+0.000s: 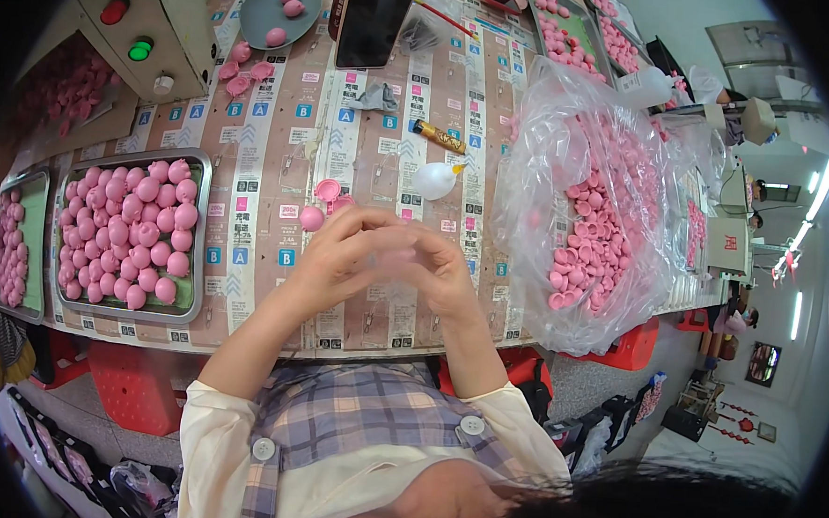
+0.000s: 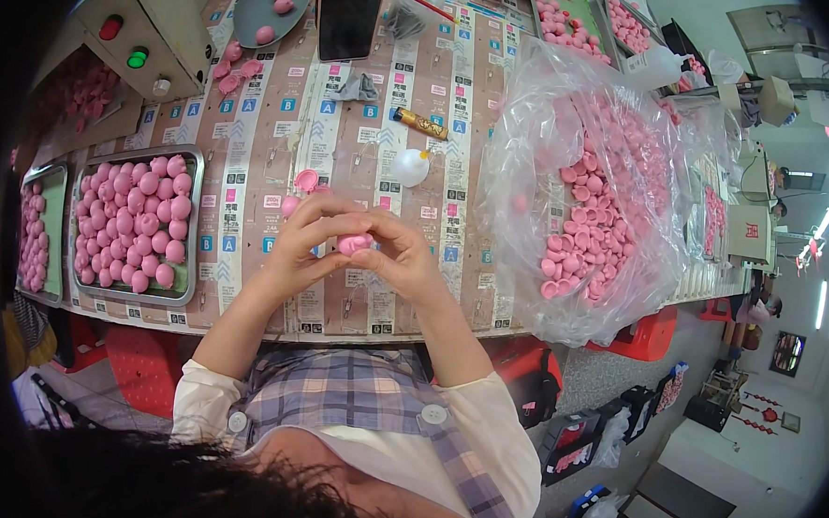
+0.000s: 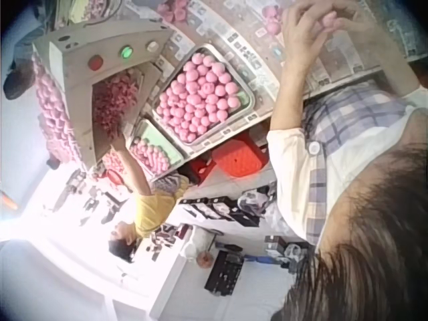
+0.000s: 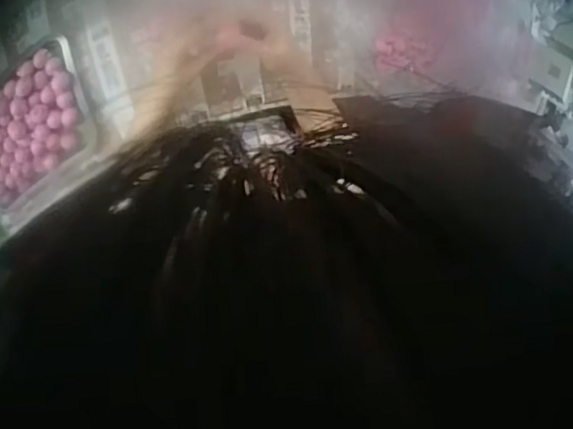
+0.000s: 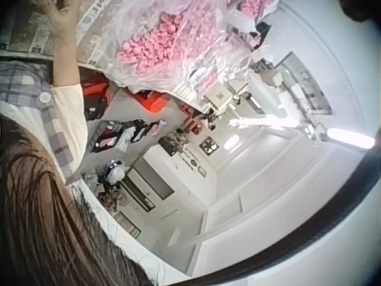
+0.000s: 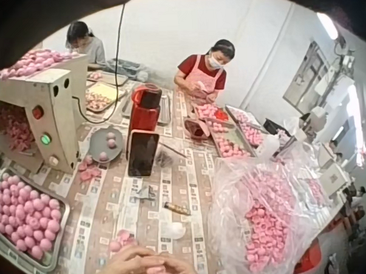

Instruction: The person applies glue to plastic shell halves using a squeeze bottle, presses the halves together by hand to assemble small round objects, and places them onto a tray.

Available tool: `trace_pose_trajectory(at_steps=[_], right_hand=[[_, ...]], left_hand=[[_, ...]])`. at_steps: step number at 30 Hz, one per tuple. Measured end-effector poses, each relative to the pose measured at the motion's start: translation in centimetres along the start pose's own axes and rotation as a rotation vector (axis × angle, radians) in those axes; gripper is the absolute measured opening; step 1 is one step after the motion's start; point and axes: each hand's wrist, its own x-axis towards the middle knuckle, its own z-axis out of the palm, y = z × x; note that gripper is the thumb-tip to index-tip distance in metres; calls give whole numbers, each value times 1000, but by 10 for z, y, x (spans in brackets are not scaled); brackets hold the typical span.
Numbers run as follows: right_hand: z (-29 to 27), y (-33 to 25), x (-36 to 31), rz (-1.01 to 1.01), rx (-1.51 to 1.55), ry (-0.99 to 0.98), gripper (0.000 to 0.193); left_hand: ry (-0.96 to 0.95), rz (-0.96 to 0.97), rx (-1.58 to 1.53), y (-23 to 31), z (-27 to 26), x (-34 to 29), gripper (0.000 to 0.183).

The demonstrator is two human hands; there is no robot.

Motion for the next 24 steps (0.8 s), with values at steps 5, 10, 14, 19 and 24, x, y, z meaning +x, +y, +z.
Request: trace_pose_trajectory(at_steps=[5, 10, 14, 19, 24], right_hand=[[7, -5, 2, 17, 106, -16, 34], [12, -9, 4, -181, -431, 82, 31], [18, -13, 3, -215, -544, 122, 31], [21, -3, -4, 30, 87, 75, 34], [16, 12, -1, 44, 612, -48, 39]], left_hand=[[24, 22, -20, -1, -3, 0, 37], [60, 61, -13, -8, 1, -3, 34], [93, 102, -2, -8, 0, -5, 33], [88, 103, 32, -1, -3, -3, 34], [189, 0, -92, 4, 1, -4, 37]])
